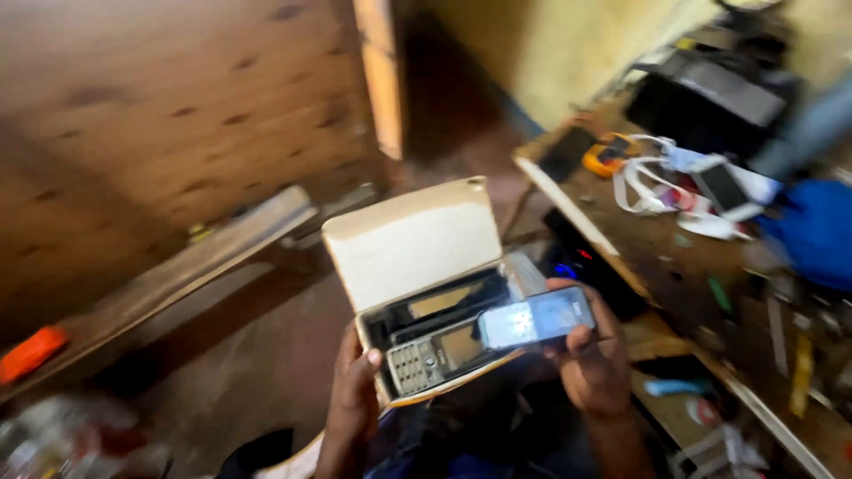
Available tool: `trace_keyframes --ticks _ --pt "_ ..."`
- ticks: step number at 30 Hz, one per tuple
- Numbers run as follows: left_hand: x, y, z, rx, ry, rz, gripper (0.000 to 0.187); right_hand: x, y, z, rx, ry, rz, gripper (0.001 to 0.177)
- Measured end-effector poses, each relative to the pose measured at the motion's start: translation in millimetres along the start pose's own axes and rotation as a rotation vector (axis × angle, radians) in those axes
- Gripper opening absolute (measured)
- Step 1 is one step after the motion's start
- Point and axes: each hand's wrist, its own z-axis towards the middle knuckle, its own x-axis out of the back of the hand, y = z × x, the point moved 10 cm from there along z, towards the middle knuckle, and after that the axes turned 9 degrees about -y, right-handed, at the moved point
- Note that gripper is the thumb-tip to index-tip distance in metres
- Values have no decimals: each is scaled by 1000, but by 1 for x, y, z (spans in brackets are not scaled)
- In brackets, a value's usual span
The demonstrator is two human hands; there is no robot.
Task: Inspecting and repairing small electronic components and a mobile phone at a workbench.
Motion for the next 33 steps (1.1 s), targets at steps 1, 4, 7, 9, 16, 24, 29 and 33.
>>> trace_keyframes --ticks 1,4,7,9,16,24,29,33 --pt "-3 -10 2 75 12 81 73 12 2 -5 -16 26 10 90" --pt "-38 -37 6 231 -24 53 71 53 17 -26 -23 131 49 85" --pt "-55 -82 -2 352 -70 -5 76 103 40 -57 -58 258 41 85" --pt "-63 -116 12 383 -122 42 85 138 46 -60 -72 337 -5 87" --pt "-107 -195 24 481 -150 -47 82 214 51 -89 -117 461 175 84" --pt "-130 -284 85 395 -125 -107 77 269 36 -81 -39 479 226 88" --pt "-106 -350 150 266 -26 313 43 288 63 -48 3 482 318 84" --pt "-158 -337 196 324 -84 500 51 295 70 -9 35 460 325 83"
